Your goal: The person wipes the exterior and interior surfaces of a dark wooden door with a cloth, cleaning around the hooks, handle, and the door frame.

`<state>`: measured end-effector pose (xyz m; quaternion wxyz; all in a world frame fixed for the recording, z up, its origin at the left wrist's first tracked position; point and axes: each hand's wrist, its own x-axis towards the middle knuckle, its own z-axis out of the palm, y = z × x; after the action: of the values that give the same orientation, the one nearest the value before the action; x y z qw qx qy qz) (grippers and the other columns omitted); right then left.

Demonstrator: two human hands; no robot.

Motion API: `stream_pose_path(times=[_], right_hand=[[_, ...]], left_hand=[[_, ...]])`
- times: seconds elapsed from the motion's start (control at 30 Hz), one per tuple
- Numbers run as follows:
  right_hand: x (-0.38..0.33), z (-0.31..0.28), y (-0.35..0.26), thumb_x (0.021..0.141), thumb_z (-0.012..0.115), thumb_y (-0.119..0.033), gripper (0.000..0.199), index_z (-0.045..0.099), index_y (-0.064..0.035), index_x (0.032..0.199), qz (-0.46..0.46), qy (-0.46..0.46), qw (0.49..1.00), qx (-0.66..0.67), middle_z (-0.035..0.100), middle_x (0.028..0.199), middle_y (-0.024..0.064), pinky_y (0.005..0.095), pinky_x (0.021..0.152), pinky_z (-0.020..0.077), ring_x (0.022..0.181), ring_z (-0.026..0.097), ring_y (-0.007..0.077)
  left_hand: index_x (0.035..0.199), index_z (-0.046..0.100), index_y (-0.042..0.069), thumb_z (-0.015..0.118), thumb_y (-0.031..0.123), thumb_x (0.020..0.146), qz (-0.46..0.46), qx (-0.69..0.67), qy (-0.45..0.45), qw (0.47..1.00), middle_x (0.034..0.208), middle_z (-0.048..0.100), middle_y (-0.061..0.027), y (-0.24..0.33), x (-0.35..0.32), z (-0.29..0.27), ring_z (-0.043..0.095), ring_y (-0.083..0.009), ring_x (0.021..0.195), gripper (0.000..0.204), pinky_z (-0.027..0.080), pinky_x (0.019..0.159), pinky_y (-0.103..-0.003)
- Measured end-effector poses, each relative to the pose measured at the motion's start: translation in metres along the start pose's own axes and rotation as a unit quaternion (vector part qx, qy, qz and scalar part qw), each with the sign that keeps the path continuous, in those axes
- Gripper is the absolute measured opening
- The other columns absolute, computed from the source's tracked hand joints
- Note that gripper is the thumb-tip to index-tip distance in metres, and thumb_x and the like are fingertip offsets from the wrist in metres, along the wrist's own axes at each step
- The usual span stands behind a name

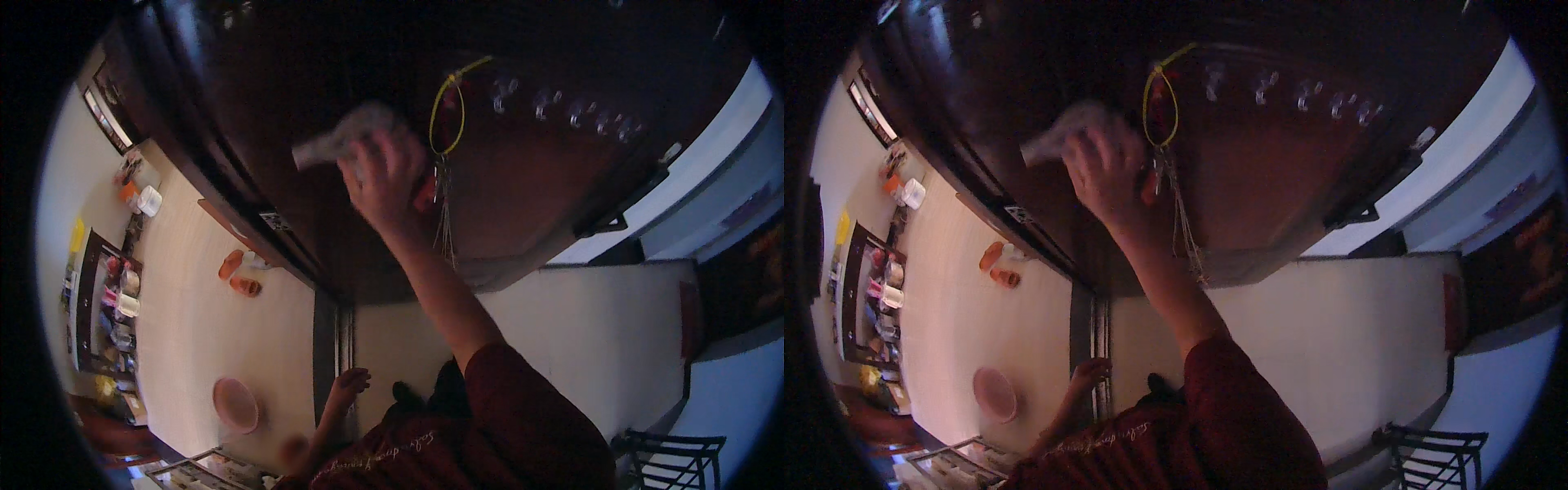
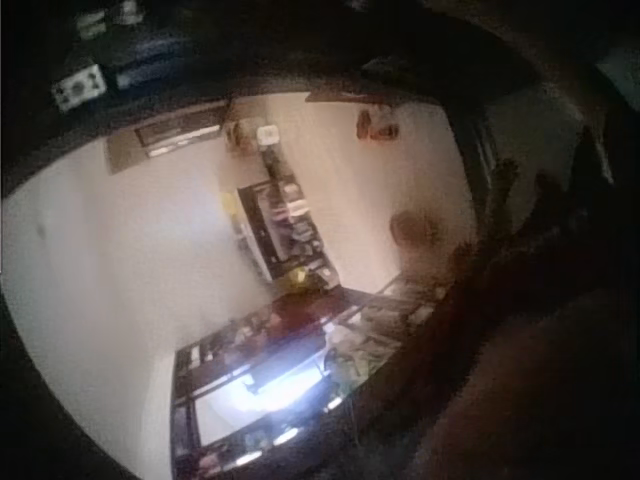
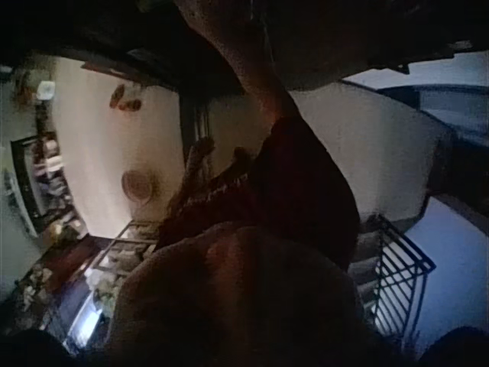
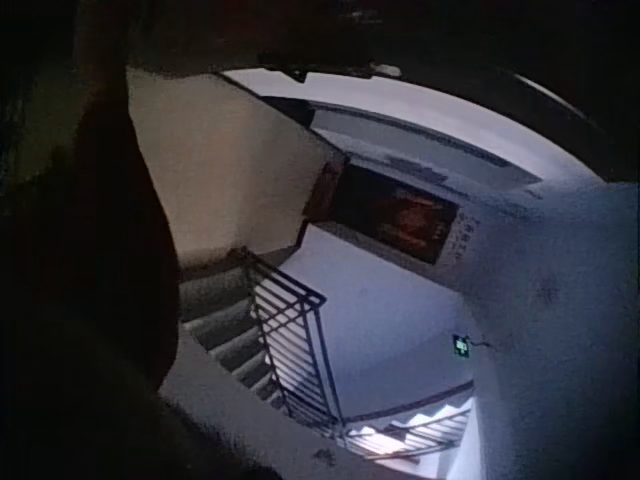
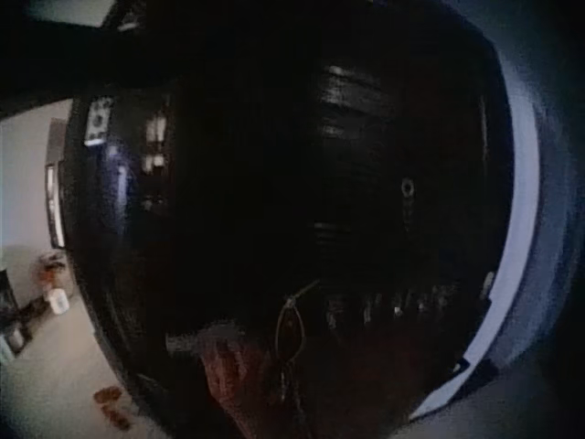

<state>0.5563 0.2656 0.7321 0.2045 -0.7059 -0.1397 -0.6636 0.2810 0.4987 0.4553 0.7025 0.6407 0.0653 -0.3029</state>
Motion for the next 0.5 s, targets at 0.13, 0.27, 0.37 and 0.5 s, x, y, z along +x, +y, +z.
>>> stream_pose_path(times=[0.13,0.27,0.37,0.5], right_hand=[[-0.18,-0.022,0.014,0.071,0.068,-0.008,0.034,0.059,-0.0152,0.104,0.045,-0.177,0.983,0.019,0.047,0.119,0.0053,0.0451,0.093,0.035,0.111,0.042,0.033],[-0.292,-0.074,0.025,0.066,0.062,0.004,0.037,0.06,-0.0104,0.1,0.226,-0.332,0.901,0.165,0.054,0.108,0.0067,0.0421,0.084,0.0418,0.1,0.05,0.0296],[-0.301,-0.135,0.026,0.069,0.055,0.004,0.03,0.061,-0.0069,0.097,0.426,-0.333,0.789,0.293,0.055,0.104,0.0089,0.0388,0.074,0.0473,0.098,0.053,0.028],[-0.175,-0.221,0.071,0.081,0.055,-0.014,0.034,0.053,-0.0034,0.113,0.526,-0.156,0.783,0.293,0.048,0.118,0.0077,0.0338,0.084,0.0448,0.103,0.051,0.0226]], left_hand=[[0.114,0.056,-0.001,0.056,0.011,0.087,-0.038,0.007,-0.008,0.999,0.101,0.064,-0.0095,-0.011,-0.01,-0.002,0.062,-0.017,0.085,0.029,0.049,0.071,-0.029],[0.111,0.057,-0.002,0.059,0.009,0.086,-0.045,0.147,0.009,0.988,0.098,0.065,-0.0104,0.001,0.003,0.002,0.062,-0.0181,0.088,0.028,0.051,0.078,-0.03],[0.114,0.056,-0.002,0.06,0.009,0.086,0.037,0.033,-0.015,0.999,0.1,0.064,-0.0098,0.058,0.041,0.02,0.061,-0.0174,0.093,0.031,0.049,0.083,-0.032],[0.119,0.053,0.0,0.056,0.007,0.088,0.158,0.075,-0.06,0.983,0.104,0.062,-0.0082,0.22,0.072,0.107,0.058,-0.0145,0.098,0.032,0.046,0.086,-0.029]])
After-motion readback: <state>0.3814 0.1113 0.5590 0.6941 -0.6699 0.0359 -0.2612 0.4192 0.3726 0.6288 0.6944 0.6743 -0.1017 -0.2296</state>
